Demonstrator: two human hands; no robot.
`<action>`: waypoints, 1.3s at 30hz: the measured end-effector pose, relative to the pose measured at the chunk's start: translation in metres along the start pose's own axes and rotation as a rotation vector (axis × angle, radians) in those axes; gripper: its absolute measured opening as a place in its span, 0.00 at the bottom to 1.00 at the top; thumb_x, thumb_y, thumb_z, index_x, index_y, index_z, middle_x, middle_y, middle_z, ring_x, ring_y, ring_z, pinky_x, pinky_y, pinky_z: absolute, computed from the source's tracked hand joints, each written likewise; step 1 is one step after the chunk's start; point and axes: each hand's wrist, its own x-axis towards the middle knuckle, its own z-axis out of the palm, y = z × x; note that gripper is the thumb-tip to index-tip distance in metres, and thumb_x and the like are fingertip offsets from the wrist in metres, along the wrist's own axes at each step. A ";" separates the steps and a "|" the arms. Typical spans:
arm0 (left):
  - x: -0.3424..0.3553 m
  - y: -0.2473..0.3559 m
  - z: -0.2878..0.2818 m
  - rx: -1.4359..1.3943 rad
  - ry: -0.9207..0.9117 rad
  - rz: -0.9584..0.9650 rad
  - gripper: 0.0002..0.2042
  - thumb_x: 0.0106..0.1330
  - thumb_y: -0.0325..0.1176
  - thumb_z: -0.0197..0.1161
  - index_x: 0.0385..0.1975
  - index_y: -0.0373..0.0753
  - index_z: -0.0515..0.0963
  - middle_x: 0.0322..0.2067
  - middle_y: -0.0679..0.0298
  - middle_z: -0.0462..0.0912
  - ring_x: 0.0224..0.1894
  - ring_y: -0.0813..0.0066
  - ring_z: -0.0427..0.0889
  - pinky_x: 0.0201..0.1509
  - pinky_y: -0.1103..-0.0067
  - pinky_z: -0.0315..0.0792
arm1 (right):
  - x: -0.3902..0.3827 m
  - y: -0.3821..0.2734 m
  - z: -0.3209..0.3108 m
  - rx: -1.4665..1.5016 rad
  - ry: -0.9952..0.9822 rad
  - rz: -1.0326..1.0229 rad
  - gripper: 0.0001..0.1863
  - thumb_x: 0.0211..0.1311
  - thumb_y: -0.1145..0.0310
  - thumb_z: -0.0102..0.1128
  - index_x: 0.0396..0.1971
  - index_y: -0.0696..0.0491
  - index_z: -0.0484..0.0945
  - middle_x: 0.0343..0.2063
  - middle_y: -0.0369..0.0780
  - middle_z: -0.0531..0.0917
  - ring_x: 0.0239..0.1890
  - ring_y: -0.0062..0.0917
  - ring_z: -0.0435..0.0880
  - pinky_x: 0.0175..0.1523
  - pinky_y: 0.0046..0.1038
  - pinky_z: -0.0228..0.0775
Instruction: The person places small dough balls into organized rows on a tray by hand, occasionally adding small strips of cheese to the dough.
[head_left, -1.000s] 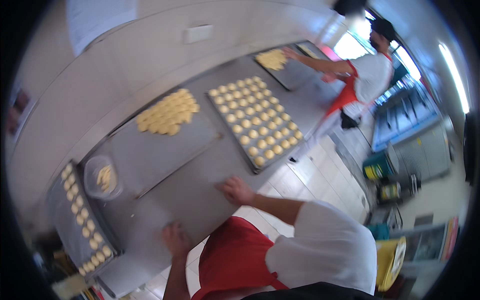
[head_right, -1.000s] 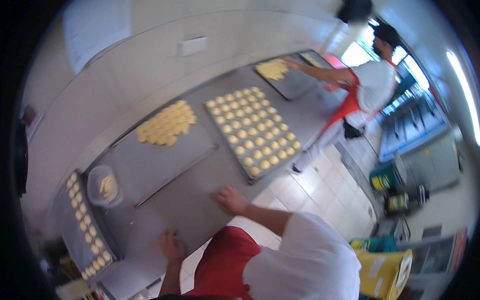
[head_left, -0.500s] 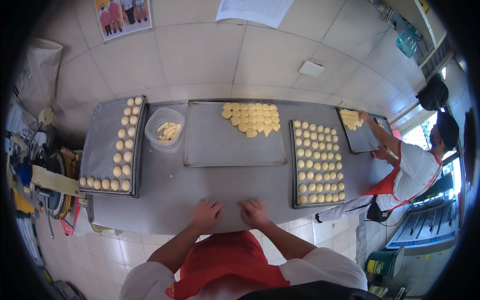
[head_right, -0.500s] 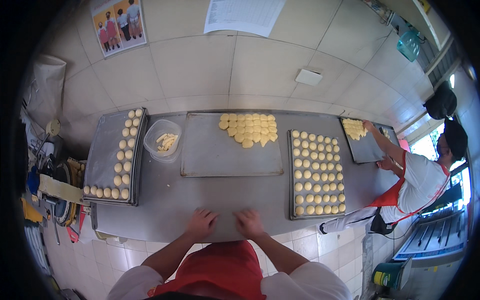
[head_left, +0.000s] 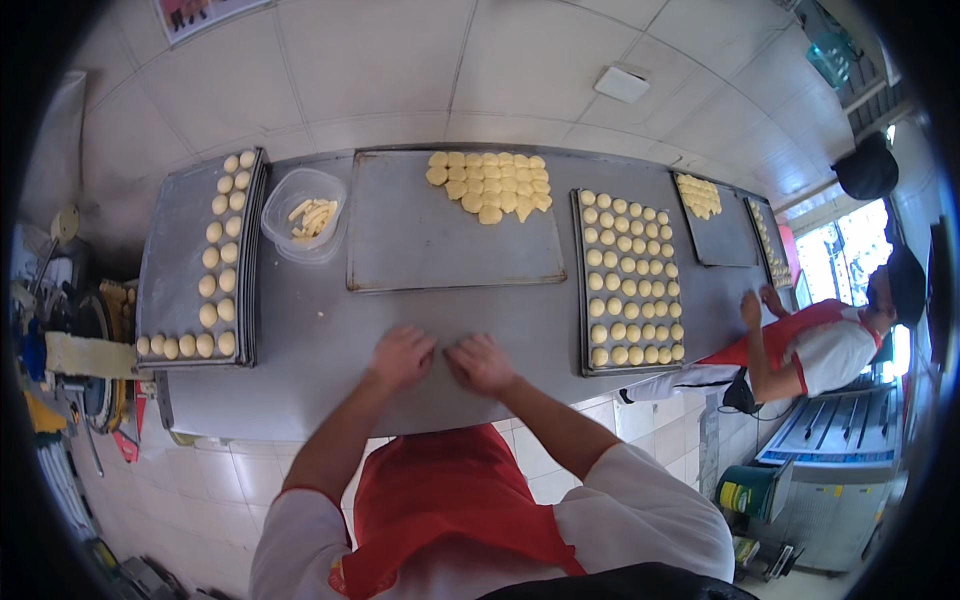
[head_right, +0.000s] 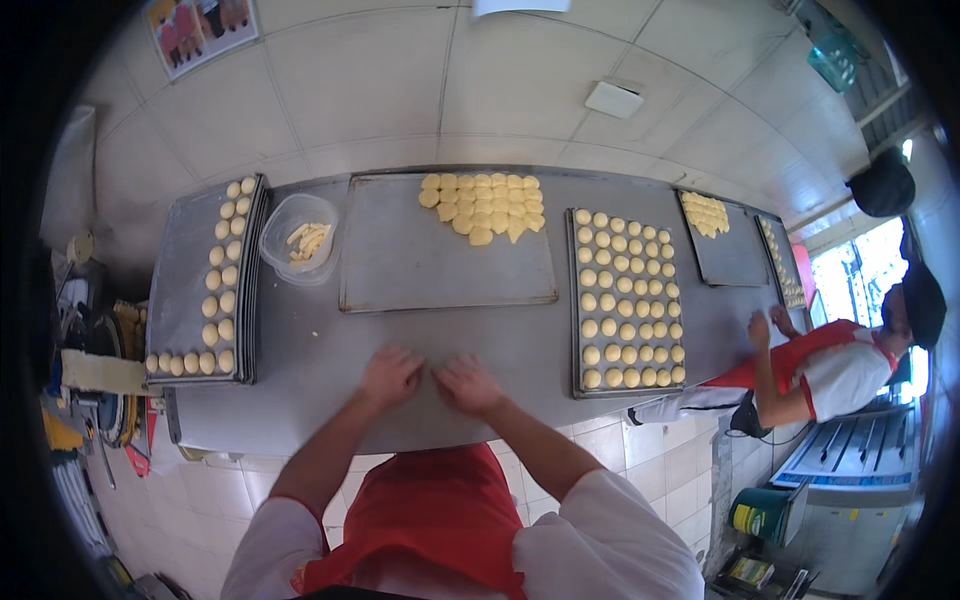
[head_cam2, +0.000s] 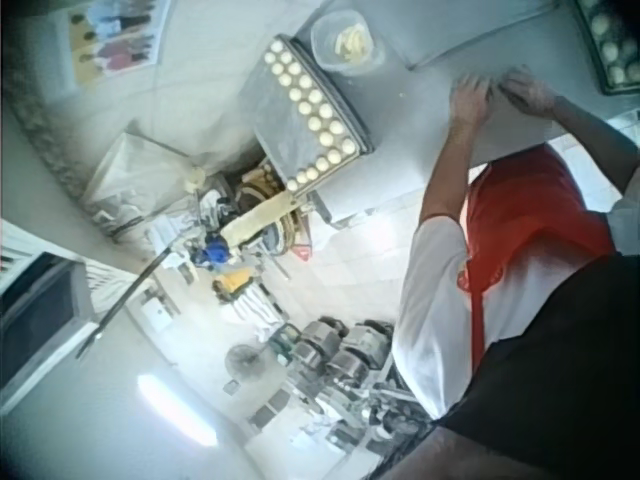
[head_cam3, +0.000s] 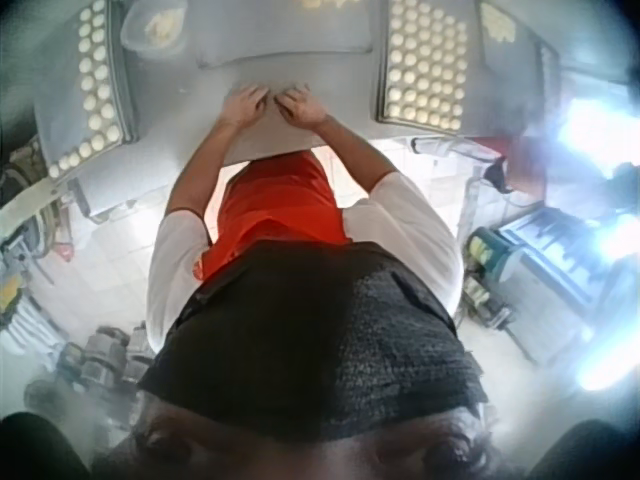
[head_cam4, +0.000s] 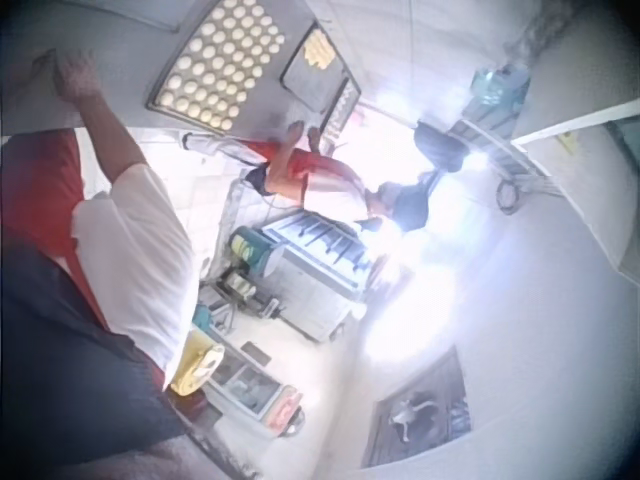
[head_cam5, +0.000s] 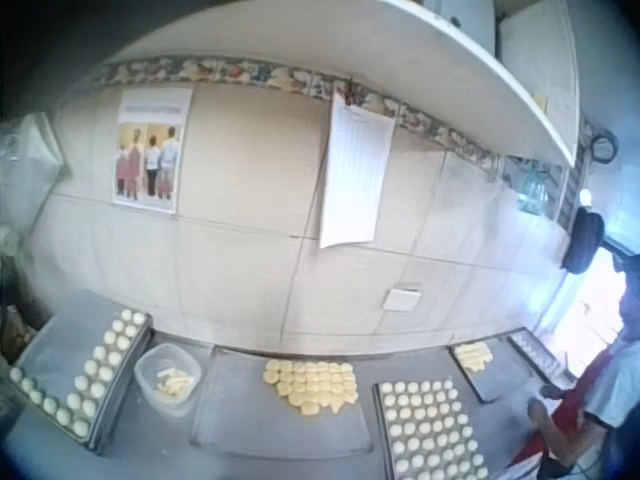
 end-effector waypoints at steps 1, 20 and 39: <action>0.004 -0.018 -0.001 -0.012 -0.052 -0.081 0.06 0.67 0.34 0.69 0.41 0.43 0.87 0.44 0.56 0.90 0.48 0.54 0.88 0.55 0.63 0.82 | 0.017 0.006 0.001 -0.037 -0.040 -0.050 0.11 0.64 0.71 0.69 0.46 0.48 0.86 0.35 0.38 0.86 0.41 0.41 0.85 0.54 0.47 0.76; -0.134 -0.072 -0.265 -0.502 0.661 -0.796 0.22 0.66 0.34 0.80 0.57 0.39 0.82 0.44 0.67 0.86 0.41 0.80 0.85 0.47 0.78 0.81 | 0.172 -0.128 -0.046 0.700 -0.112 0.244 0.20 0.67 0.81 0.69 0.58 0.55 0.83 0.55 0.43 0.81 0.57 0.33 0.85 0.56 0.34 0.83; -0.168 -0.361 -0.405 -0.170 -0.261 -0.316 0.20 0.57 0.41 0.80 0.49 0.43 0.90 0.48 0.61 0.87 0.57 0.55 0.83 0.65 0.62 0.75 | 0.410 -0.349 0.181 0.238 -0.378 -0.009 0.22 0.61 0.75 0.70 0.57 0.54 0.83 0.51 0.46 0.84 0.53 0.49 0.86 0.57 0.45 0.82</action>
